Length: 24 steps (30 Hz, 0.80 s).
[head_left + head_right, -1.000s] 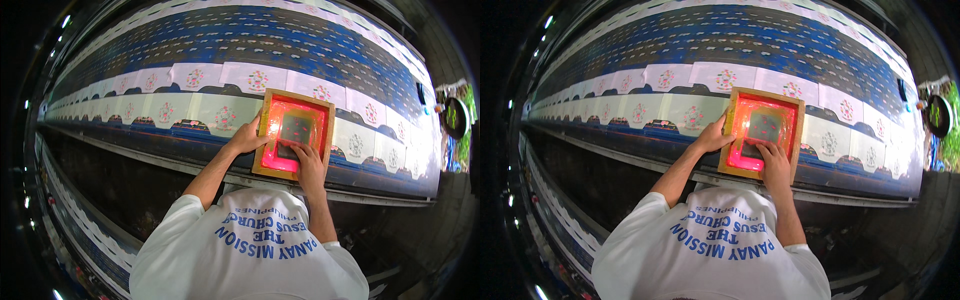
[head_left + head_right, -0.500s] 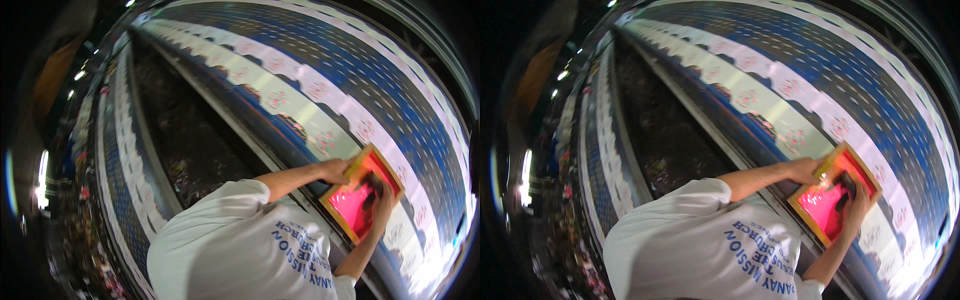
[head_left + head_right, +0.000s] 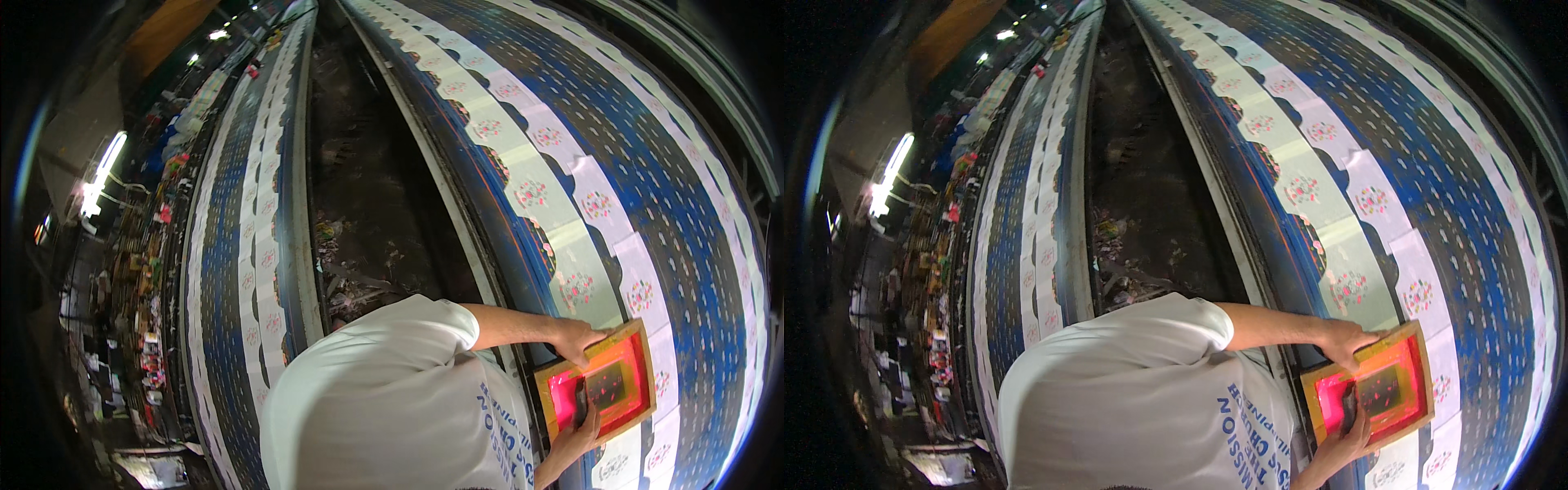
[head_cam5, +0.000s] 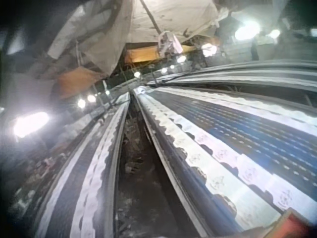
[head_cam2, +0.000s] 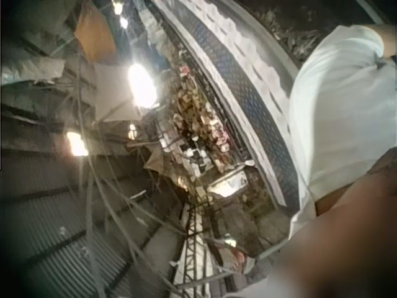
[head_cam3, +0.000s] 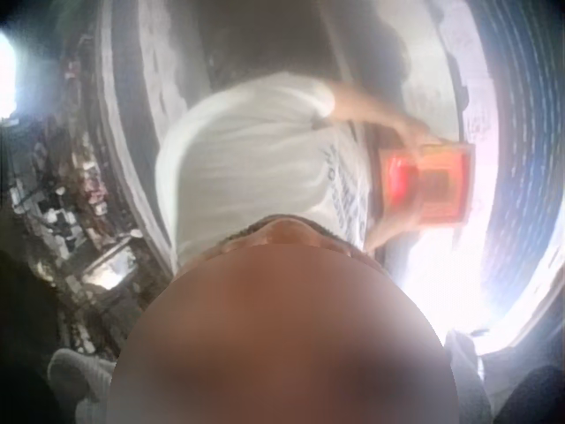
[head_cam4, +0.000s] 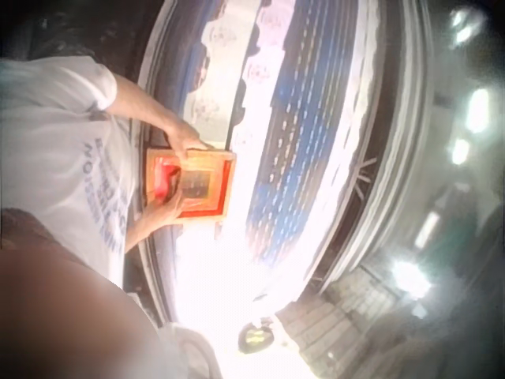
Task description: The person holds a wooden frame with a mesh screen over a tray of pink liquid and repeatedly rubs the screen with a dark pad. The person moves the frame along a long table lined with patterned paper sheets while continuing to rub the screen.
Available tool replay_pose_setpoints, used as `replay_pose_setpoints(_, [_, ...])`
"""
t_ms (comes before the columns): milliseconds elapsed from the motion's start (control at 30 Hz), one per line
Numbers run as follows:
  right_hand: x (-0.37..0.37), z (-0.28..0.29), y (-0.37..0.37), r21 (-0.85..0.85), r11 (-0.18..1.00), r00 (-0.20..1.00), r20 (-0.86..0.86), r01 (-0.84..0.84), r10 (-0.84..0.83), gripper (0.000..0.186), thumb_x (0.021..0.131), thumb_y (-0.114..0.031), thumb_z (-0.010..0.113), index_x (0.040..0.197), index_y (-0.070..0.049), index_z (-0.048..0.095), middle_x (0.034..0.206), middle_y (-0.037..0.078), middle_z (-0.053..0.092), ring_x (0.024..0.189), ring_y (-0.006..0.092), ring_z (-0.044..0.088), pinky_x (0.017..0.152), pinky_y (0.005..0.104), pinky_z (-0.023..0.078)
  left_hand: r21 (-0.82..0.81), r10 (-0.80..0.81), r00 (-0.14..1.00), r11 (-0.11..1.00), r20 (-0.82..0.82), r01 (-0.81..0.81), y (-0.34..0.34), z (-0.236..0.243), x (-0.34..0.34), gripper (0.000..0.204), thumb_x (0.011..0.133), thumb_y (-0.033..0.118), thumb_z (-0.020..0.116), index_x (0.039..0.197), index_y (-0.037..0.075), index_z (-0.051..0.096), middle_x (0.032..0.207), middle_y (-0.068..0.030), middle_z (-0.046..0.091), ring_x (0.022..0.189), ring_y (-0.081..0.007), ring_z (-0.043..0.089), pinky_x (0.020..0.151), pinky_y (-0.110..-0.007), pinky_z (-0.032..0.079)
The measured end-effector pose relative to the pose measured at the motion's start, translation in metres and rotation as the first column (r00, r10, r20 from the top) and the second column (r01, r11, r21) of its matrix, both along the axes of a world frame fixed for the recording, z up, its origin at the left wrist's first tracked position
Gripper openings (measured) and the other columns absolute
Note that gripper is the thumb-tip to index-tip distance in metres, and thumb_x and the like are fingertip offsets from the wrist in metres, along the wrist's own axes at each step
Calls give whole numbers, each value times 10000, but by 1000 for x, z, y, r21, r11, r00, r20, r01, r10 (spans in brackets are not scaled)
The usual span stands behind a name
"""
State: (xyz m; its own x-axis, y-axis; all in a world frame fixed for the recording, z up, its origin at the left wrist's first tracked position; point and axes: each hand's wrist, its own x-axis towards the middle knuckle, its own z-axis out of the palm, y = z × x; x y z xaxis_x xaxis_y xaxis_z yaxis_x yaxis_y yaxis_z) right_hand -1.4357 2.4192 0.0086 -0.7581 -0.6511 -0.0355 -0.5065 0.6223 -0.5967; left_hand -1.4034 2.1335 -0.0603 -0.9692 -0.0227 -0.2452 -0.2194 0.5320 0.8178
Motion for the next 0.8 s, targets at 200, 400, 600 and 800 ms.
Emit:
replay_pose_setpoints(200, [-4,2,-1,6,1000,1000,-7,-26,26,503,893,85,709,1388,4,735,1317,226,757,1265,462,692,1113,538,524,58,41,999,998,-30,-39,0,-4,6,1191,827,448,794,1777,45,199,1046,-316,783,992,-483,775,918,-543,612])
replay_pose_setpoints(400, [-9,25,-13,44,999,997,81,4,-8,493,912,32,720,1398,-52,750,1331,231,747,1268,453,677,1144,524,490,137,18,999,991,-34,-13,-6,3,0,842,834,484,811,1515,59,555,1015,-274,796,949,-458,785,847,-555,625])
replay_pose_setpoints(600, [-8,36,-19,107,994,997,71,10,-18,544,878,118,709,1391,-60,744,1357,195,747,1312,417,672,1142,481,517,50,70,995,997,-68,-67,-2,-12,2,1034,876,504,799,1701,45,378,1024,-287,801,890,-490,784,832,-580,643])
replay_pose_setpoints(800, [8,39,-20,151,986,997,26,71,-75,611,824,137,707,1392,-83,758,1368,146,740,1330,401,652,1169,490,506,77,15,1000,997,14,-16,-7,8,-1,1172,884,482,767,1771,-9,179,1038,-327,794,934,-507,789,900,-563,649])
